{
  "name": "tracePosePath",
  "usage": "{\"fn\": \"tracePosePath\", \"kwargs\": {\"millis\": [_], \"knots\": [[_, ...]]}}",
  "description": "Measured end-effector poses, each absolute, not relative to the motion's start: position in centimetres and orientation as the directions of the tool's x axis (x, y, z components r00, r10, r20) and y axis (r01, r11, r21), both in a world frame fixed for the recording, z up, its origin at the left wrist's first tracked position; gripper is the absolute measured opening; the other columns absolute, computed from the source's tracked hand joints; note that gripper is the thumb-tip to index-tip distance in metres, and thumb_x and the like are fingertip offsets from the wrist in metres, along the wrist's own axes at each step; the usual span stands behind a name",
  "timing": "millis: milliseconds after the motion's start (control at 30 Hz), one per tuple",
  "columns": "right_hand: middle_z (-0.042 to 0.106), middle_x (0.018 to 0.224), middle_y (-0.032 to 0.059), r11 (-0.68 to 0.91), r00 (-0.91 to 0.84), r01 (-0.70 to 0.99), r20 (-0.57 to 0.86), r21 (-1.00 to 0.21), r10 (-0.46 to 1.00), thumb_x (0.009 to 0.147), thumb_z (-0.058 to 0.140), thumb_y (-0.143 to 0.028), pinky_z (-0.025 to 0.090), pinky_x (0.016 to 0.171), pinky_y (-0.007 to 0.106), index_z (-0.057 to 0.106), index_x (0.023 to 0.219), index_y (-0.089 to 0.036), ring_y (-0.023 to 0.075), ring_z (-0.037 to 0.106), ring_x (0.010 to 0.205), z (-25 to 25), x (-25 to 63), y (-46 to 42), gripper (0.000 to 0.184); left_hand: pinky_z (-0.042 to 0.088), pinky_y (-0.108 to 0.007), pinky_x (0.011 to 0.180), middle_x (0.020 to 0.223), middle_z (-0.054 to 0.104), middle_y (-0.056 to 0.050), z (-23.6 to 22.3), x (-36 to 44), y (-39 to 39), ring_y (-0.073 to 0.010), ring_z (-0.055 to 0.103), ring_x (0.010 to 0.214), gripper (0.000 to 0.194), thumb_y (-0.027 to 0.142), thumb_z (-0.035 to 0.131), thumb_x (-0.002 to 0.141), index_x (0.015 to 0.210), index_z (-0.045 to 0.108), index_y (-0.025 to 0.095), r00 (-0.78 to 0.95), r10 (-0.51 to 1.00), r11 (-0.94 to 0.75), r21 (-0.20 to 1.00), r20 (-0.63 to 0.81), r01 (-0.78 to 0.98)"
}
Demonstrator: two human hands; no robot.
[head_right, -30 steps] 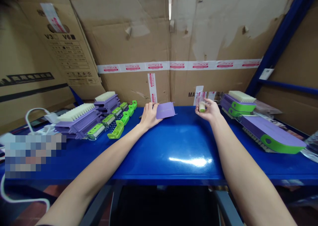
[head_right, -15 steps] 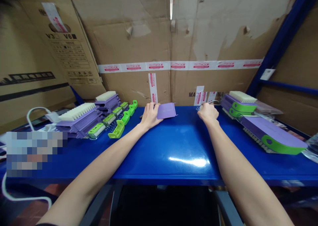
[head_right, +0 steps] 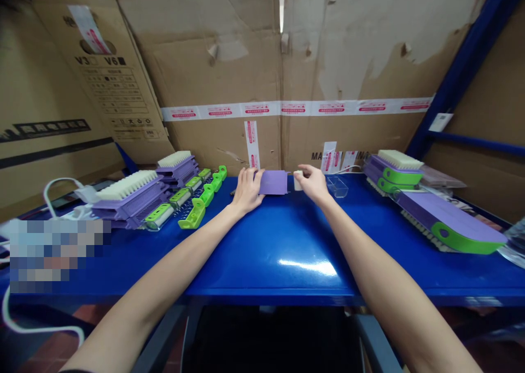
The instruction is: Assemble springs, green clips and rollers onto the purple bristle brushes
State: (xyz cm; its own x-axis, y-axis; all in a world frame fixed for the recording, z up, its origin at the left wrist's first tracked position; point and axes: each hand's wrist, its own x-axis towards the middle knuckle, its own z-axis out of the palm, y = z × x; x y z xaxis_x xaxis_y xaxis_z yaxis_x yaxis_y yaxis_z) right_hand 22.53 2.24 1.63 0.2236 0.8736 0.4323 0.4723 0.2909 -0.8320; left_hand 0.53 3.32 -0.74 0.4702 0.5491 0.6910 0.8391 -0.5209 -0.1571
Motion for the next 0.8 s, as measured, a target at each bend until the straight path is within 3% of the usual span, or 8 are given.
{"fn": "tracePosePath", "kwargs": {"millis": [167,367,600,800], "knots": [[0.070,0.101,0.0112,0.280,0.225,0.277,0.346,-0.919,0.911,0.073,0.066,-0.028,0.055,0.078,0.035,0.061,0.112,-0.015,0.0229,0.065,0.096,0.9,21.1,2.0,0.041,0.020,-0.057,0.111,0.128,0.043,-0.019,-0.7,0.5,3.3,-0.0338,0.039,0.126,0.070,0.016,0.058,0.071,0.135,0.031,0.012,0.454,0.563,-0.555,-0.091,0.691,0.827],[0.069,0.104,0.0114,0.224,0.266,0.069,0.235,-0.972,0.935,0.075,0.066,-0.026,0.058,0.075,0.034,0.058,0.109,-0.016,0.0225,0.066,0.097,1.4,20.8,1.4,0.036,0.020,-0.055,0.113,0.125,0.043,-0.020,-0.8,0.5,3.5,-0.0337,0.039,0.126,0.069,0.021,0.060,0.072,0.133,0.031,0.008,0.430,0.576,-0.555,-0.054,0.696,0.830],[0.069,0.101,0.0105,0.227,0.308,-0.013,0.212,-0.974,0.927,0.077,0.065,-0.025,0.059,0.073,0.034,0.056,0.106,-0.018,0.0222,0.067,0.094,1.4,20.5,1.3,0.031,0.023,-0.056,0.110,0.126,0.043,-0.020,-1.0,0.4,3.7,-0.0347,0.040,0.126,0.071,0.023,0.062,0.072,0.134,0.030,0.011,0.405,0.608,-0.551,-0.004,0.683,0.834],[0.071,0.094,0.0088,0.222,0.219,0.012,0.220,-0.975,0.951,0.076,0.065,-0.023,0.060,0.072,0.037,0.056,0.108,-0.018,0.0222,0.068,0.088,0.9,20.6,1.5,0.034,0.023,-0.056,0.110,0.125,0.045,-0.020,-1.0,0.5,3.6,-0.0345,0.041,0.124,0.068,0.020,0.061,0.071,0.132,0.032,0.011,0.422,0.616,-0.546,-0.025,0.665,0.837]]}}
